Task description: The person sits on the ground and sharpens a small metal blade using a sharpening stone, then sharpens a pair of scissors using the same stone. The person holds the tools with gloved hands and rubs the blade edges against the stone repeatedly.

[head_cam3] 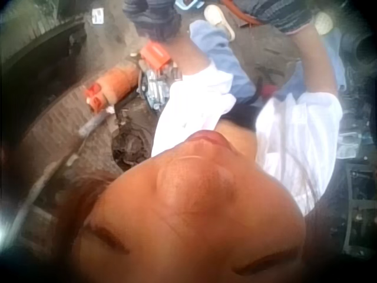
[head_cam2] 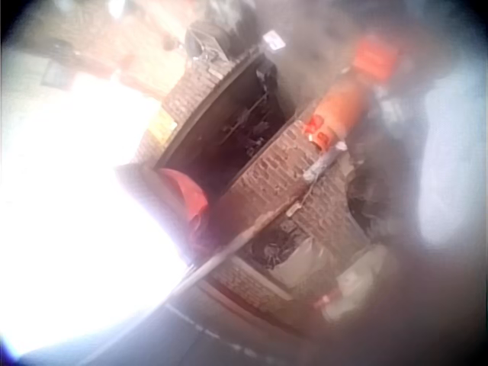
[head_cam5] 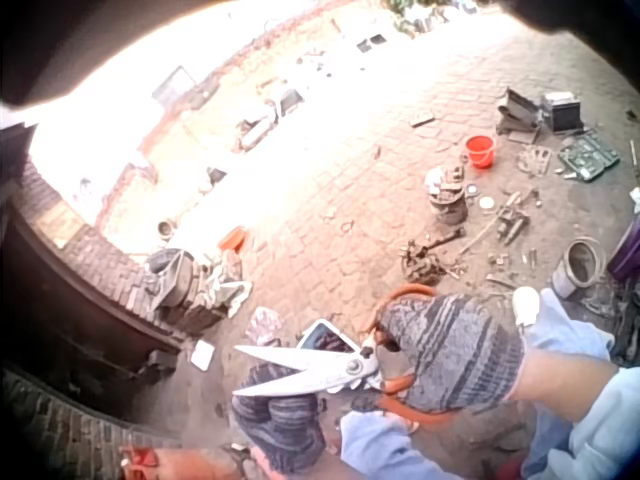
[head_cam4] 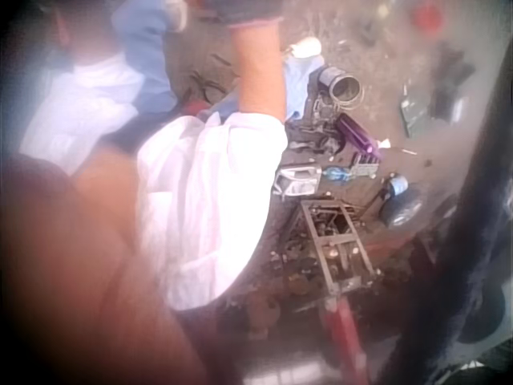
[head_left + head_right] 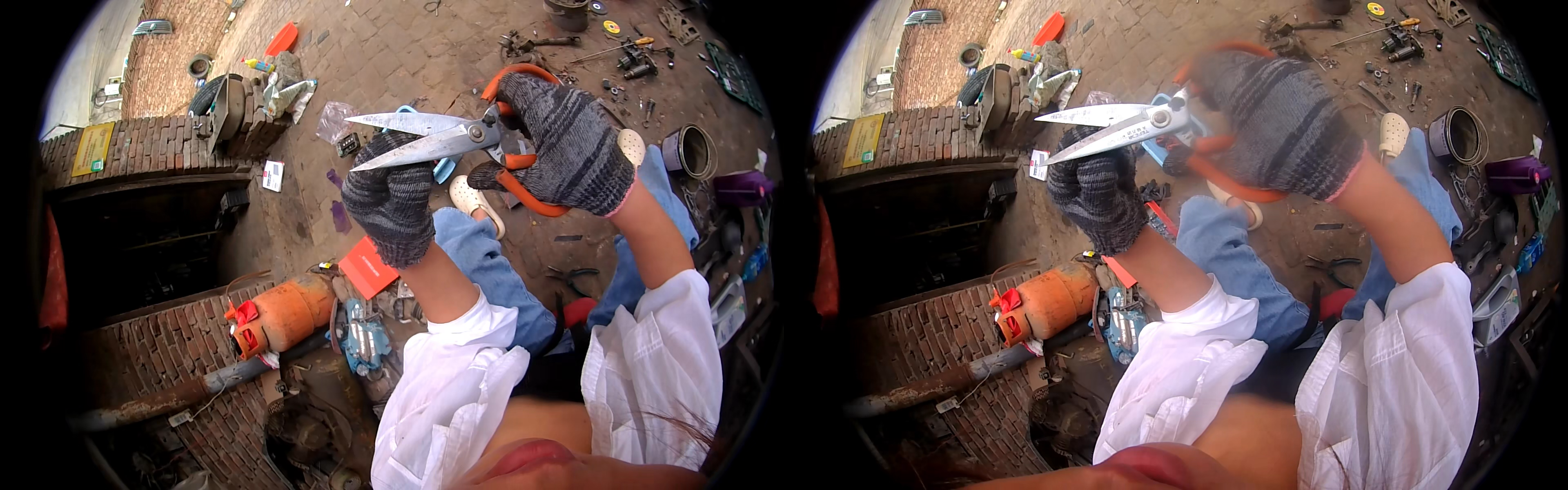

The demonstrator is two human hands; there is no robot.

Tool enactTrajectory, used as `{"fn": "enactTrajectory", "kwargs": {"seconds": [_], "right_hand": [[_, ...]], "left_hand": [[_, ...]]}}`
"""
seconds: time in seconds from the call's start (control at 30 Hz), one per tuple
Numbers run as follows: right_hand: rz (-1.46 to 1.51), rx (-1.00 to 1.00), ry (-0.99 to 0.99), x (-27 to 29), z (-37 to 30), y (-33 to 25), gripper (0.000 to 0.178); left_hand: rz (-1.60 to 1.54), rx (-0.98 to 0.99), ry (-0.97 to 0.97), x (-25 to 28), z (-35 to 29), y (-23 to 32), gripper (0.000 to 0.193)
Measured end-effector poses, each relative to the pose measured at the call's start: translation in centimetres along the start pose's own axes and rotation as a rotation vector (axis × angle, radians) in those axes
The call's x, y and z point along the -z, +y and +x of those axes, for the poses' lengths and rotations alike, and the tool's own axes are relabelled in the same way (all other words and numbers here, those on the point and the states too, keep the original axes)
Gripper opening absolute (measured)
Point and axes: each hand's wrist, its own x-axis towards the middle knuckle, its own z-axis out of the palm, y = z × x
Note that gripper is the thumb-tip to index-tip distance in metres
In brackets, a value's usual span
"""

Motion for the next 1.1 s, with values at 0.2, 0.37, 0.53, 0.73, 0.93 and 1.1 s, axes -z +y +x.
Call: {"fn": "enactTrajectory", "kwargs": {"seconds": [0.2,0.37,0.53,0.73,0.93,1.1], "right_hand": [[0.026,-0.093,-0.004,0.0,0.4,-0.4,0.052],[0.158,-0.138,-0.068,-1.6,-0.4,0.8,0.055],[0.571,-0.347,-0.098,-2.0,-0.6,1.0,0.045],[0.592,-0.272,-0.172,-0.2,1.3,-0.6,0.031],[0.525,-0.205,-0.046,-0.8,0.4,0.0,0.029],[0.512,-0.338,-0.043,-1.5,0.0,0.2,0.044]], "left_hand": [[-0.035,0.032,0.078,-0.5,0.0,-0.4,0.023],[-0.2,0.13,0.004,-0.9,0.1,0.6,0.023],[-0.052,0.146,-0.03,-0.3,0.3,1.0,0.017],[0.112,0.15,0.051,-1.5,0.5,1.7,0.02],[0.098,0.088,-0.113,-1.9,0.3,1.5,0.013],[0.178,0.045,-0.154,-2.3,0.2,0.7,0.015]]}}
